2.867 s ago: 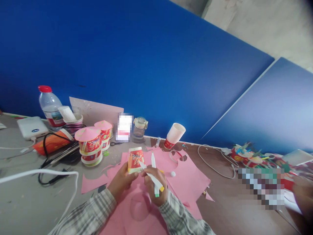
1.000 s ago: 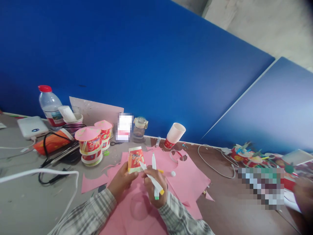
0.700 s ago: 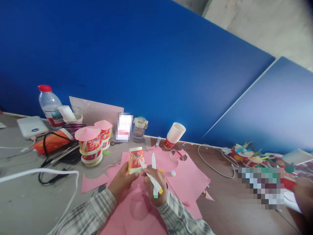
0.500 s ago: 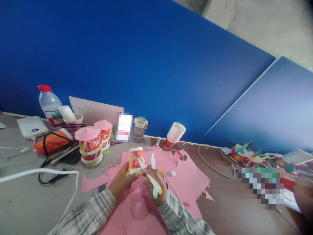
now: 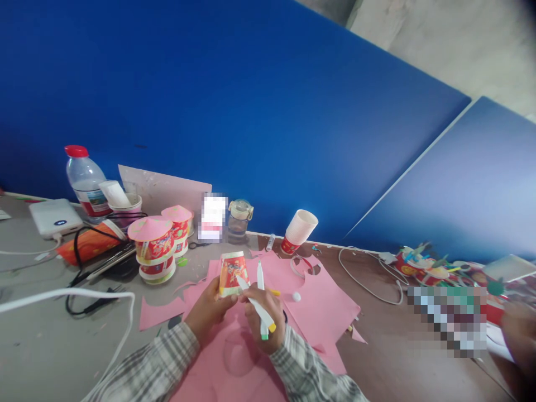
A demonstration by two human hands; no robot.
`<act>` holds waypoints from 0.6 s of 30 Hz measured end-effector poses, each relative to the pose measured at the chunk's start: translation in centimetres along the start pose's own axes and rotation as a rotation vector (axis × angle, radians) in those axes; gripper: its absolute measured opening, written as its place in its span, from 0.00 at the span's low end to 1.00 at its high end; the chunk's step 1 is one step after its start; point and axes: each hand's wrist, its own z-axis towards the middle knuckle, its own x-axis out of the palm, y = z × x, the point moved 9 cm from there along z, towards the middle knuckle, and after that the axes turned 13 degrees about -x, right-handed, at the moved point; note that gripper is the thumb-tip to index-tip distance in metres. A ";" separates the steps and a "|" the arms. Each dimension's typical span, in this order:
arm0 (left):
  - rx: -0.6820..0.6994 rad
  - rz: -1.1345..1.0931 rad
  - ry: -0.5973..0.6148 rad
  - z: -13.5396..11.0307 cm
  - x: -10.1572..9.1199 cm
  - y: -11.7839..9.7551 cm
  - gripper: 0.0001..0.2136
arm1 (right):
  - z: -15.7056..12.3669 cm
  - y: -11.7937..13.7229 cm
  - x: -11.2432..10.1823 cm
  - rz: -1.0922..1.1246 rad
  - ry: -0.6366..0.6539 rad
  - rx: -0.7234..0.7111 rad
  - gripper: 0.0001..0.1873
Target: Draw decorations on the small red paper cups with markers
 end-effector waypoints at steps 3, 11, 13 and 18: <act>-0.001 -0.007 -0.011 0.0 -0.1 0.0 0.20 | 0.0 -0.1 -0.1 0.022 -0.002 0.017 0.10; -0.014 -0.026 -0.006 0.2 -0.3 0.2 0.20 | -1.4 -1.4 -1.5 -0.022 -0.172 0.106 0.09; -0.016 -0.033 0.000 0.3 -0.3 0.4 0.20 | -1.8 -1.9 -1.5 -0.007 -0.198 0.137 0.10; -0.016 -0.050 0.023 0.3 -0.2 0.4 0.19 | -1.8 -1.9 -1.4 -0.007 -0.231 0.145 0.09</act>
